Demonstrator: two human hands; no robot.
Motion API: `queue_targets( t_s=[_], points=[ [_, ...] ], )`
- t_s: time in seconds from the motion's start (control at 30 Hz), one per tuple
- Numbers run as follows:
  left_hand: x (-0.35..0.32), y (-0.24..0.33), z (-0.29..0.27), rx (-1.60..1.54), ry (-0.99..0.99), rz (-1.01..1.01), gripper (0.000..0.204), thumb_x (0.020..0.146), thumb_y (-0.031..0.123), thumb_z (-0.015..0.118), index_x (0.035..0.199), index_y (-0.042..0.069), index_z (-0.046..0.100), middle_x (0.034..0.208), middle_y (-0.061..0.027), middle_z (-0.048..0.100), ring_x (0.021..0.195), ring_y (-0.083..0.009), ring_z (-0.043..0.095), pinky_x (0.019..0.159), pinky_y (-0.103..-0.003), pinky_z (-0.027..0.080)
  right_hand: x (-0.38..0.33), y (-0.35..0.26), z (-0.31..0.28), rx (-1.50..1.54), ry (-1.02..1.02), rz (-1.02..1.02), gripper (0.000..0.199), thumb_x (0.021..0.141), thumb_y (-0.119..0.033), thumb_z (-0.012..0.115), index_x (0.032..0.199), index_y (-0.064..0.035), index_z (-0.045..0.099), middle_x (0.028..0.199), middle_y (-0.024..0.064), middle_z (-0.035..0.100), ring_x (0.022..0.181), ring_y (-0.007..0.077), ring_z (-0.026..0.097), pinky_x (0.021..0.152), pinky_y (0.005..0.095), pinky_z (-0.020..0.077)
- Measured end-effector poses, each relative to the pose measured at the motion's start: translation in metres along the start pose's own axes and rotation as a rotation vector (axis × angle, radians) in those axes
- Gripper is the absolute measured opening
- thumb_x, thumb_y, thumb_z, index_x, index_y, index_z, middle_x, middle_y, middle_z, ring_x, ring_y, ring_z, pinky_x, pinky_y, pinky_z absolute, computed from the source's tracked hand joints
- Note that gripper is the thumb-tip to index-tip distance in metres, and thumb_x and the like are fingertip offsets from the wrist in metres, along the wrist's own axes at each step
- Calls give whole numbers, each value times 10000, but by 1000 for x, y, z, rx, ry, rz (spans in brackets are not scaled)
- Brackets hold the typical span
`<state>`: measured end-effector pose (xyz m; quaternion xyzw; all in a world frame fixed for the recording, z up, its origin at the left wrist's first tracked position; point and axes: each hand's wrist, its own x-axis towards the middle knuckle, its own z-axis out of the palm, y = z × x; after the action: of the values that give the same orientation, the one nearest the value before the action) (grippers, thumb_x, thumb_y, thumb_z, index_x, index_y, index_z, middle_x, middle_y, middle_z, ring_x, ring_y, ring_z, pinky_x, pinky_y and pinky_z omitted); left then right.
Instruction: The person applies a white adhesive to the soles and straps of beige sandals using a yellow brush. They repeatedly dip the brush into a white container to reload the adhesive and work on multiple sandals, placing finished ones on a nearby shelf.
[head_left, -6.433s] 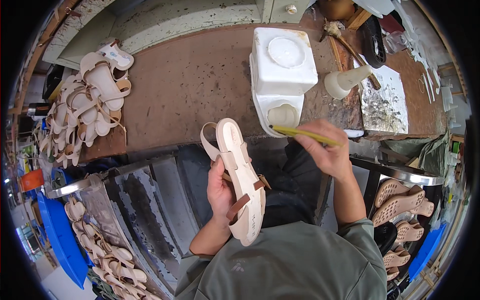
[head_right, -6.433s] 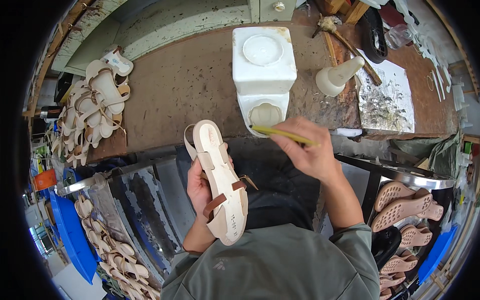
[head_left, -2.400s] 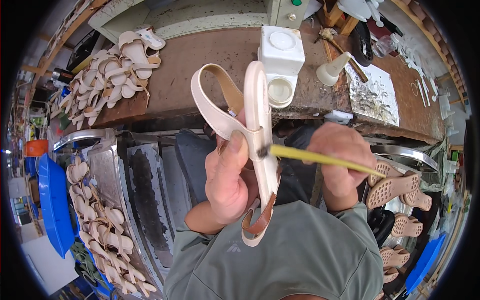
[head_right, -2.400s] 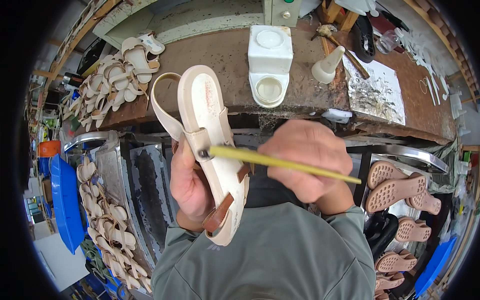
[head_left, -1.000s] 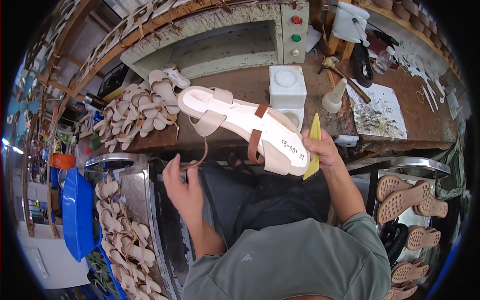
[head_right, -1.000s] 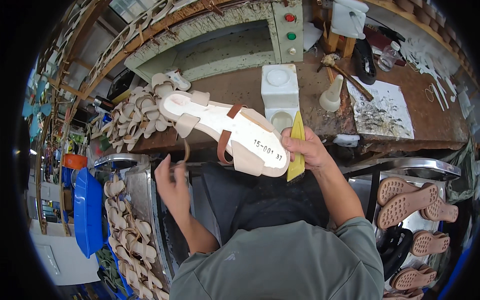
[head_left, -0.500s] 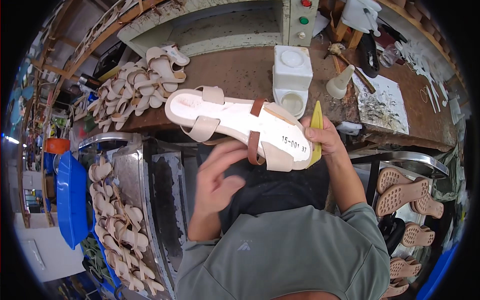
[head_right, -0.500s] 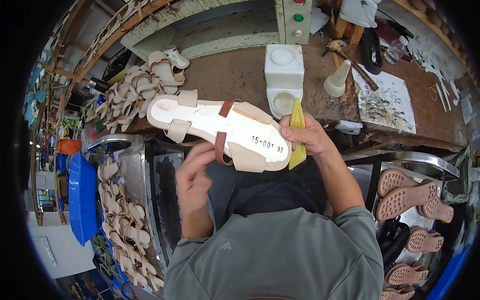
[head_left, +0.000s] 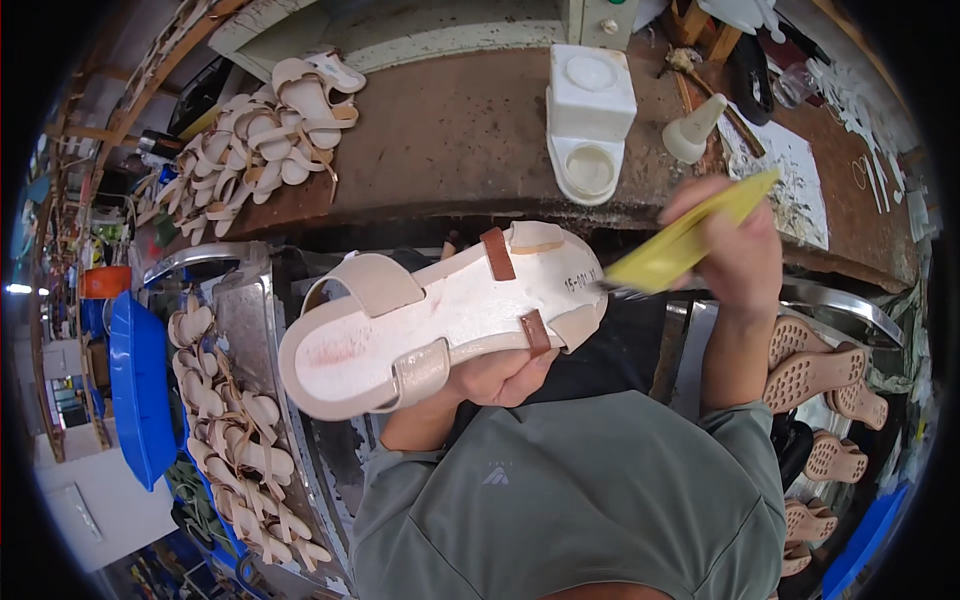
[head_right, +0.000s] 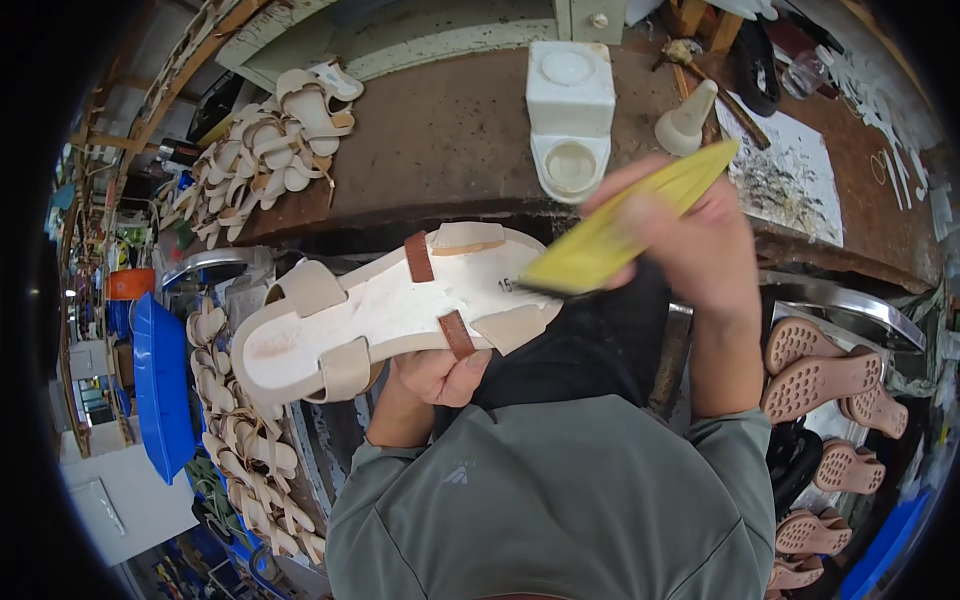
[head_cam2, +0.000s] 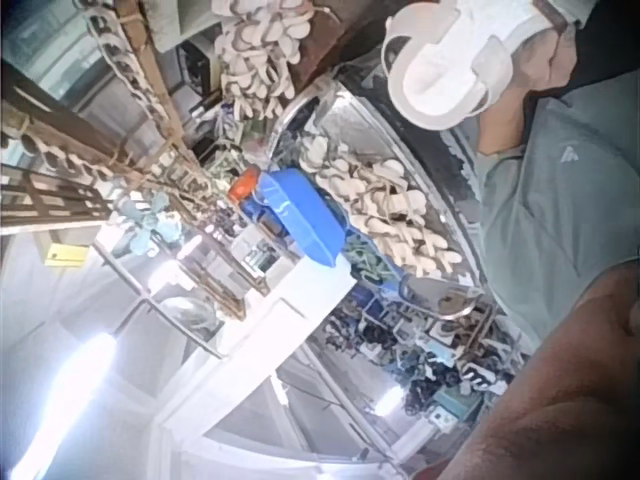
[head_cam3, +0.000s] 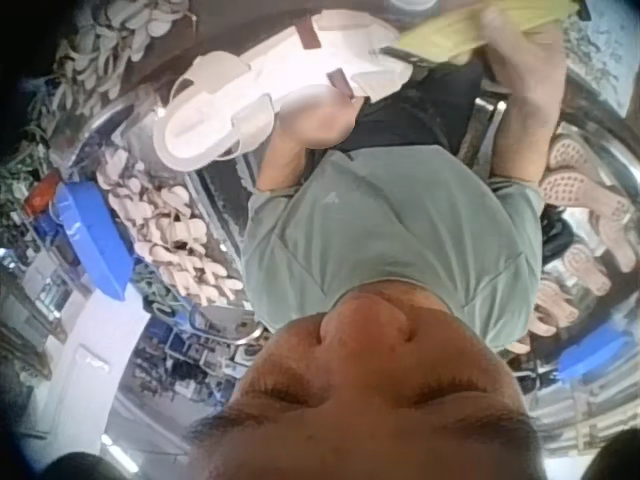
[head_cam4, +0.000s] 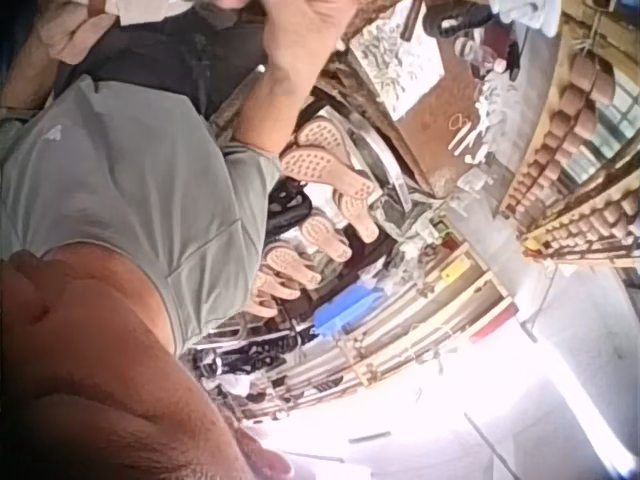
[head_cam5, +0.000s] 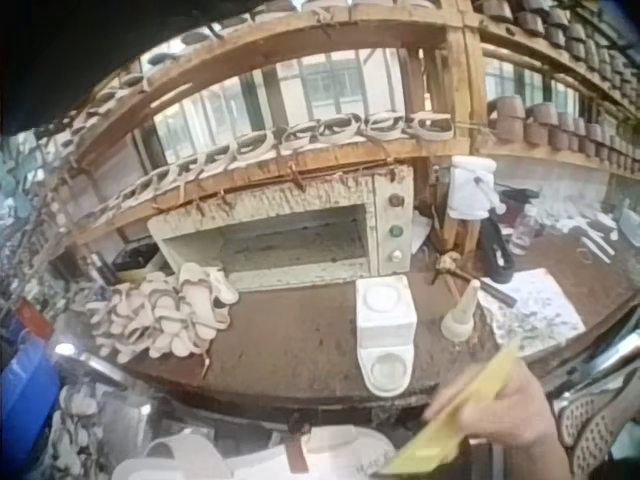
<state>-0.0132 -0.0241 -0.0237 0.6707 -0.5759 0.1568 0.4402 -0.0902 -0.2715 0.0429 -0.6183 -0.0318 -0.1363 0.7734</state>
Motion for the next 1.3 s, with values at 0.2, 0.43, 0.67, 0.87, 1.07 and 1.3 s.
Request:
queue_targets(
  t_s=[0.2,0.43,0.67,0.87,1.07,1.3],
  points=[
    [-9,1,2,88,14,60,175,725,148,549,831,39,637,1016,-173,625,927,-371,603,873,-507,442,1,-14,36,-506,-307,-582,202,690,-107,737,816,35,670,730,147,660,602,190,628,468,277,450],
    [2,7,-1,213,94,43,224,742,194,524,840,41,655,997,-179,630,884,-347,622,838,-506,460,-1,-5,34,-518,-296,-887,154,698,-110,695,804,0,673,770,104,662,558,151,601,453,242,411],
    [27,9,-3,57,112,-9,180,737,86,544,822,-48,627,944,-204,623,852,-349,611,797,-462,473,1,5,32,-518,-249,-799,209,688,-142,748,828,-1,683,784,104,657,577,146,596,452,230,397],
    [30,0,-1,21,138,-103,180,733,42,561,852,-77,623,907,-201,621,809,-344,613,788,-433,475,9,12,28,-455,-137,-632,209,685,-143,751,807,10,678,770,114,655,592,195,614,487,269,441],
    [27,-47,14,-7,254,-225,117,728,-22,554,814,-92,592,821,-201,611,683,-316,574,678,-364,465,13,27,-11,88,223,-131,190,772,-102,671,867,58,633,751,105,648,583,166,598,540,254,476],
    [-1,-133,61,-629,661,-827,294,927,201,458,872,-58,585,818,-28,519,654,-91,470,579,-222,384,39,117,-55,-576,367,-30,100,815,-51,646,890,14,653,790,67,633,665,110,582,573,249,456]
  ],
)
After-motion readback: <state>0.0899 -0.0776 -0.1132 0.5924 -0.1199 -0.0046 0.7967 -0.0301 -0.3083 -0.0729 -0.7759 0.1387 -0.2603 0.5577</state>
